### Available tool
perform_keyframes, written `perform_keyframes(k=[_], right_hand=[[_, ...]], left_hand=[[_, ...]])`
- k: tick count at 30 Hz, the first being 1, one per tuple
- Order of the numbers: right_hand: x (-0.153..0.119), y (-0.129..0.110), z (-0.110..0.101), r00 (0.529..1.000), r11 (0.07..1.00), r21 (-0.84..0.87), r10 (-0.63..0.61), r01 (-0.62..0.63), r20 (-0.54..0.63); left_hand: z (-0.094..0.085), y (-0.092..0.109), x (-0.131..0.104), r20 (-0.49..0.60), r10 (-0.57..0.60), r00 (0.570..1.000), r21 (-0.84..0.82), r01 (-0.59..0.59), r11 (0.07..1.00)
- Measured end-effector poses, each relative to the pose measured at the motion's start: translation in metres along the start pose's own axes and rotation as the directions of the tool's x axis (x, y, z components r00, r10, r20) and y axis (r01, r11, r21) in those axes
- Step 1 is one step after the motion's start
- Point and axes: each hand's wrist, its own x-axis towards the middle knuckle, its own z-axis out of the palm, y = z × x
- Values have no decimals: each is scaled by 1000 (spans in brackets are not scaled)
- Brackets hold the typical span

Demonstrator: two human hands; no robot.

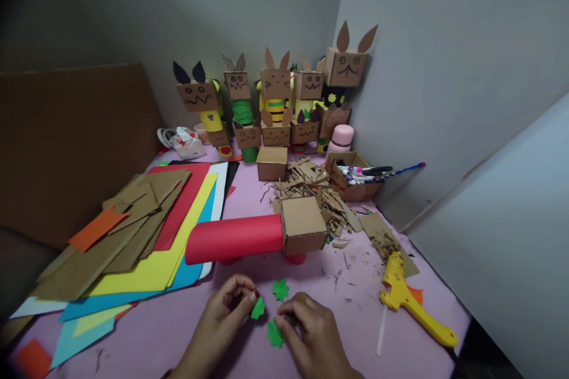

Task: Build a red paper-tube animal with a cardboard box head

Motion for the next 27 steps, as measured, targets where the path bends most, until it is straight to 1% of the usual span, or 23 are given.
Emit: perform_keyframes(k=[1, 2, 3, 4, 6, 7, 8, 10, 12, 14, 17, 19, 21, 23, 27], right_hand=[[-3, 3, 0, 996, 985, -154, -63, 71, 56], [-5, 5, 0, 988, 952, -282, -88, 120, 124], [-8, 9, 2, 979, 911, -383, -85, 150, 183], [-11, 12, 4, 973, 871, -462, -73, 169, 218], [-15, 16, 7, 971, 821, -537, -78, 192, 228], [-16, 17, 8, 972, 823, -532, -98, 200, 214], [-16, 17, 7, 973, 842, -498, -121, 206, 197], [-15, 16, 6, 982, 920, -354, -128, 169, 137], [-13, 12, 4, 996, 985, -155, -64, 73, 67], [-10, 10, 5, 999, 1000, 10, 24, -24, 26], [-7, 9, 9, 990, 975, 173, 137, -138, 20], [-6, 8, 11, 977, 940, 267, 211, -213, 36], [-5, 6, 11, 965, 900, 352, 255, -259, 59], [-4, 3, 10, 962, 865, 422, 260, -271, 85], [-2, 1, 7, 963, 822, 501, 236, -271, 132]], left_hand=[[-1, 2, -1, -15, 48, 999, 128, -46, 991], [-2, 3, -1, -14, 103, 995, 261, -96, 961], [-2, 4, -2, 5, 156, 988, 382, -146, 912], [-2, 5, -3, 39, 196, 980, 480, -191, 856], [-1, 5, -4, 124, 225, 966, 588, -254, 768], [0, 5, -4, 152, 228, 962, 609, -273, 745], [0, 4, -5, 165, 236, 958, 616, -287, 734], [0, 4, -5, 155, 266, 952, 601, -304, 740], [0, 6, -7, 139, 294, 946, 565, -320, 760], [0, 8, -8, 155, 316, 936, 540, -348, 766], [2, 10, -11, 235, 329, 915, 529, -404, 746], [4, 11, -12, 300, 310, 902, 539, -428, 725], [7, 10, -13, 336, 288, 897, 558, -436, 706], [11, 8, -13, 318, 273, 908, 558, -412, 721], [14, 4, -13, 272, 243, 931, 469, -349, 811]])
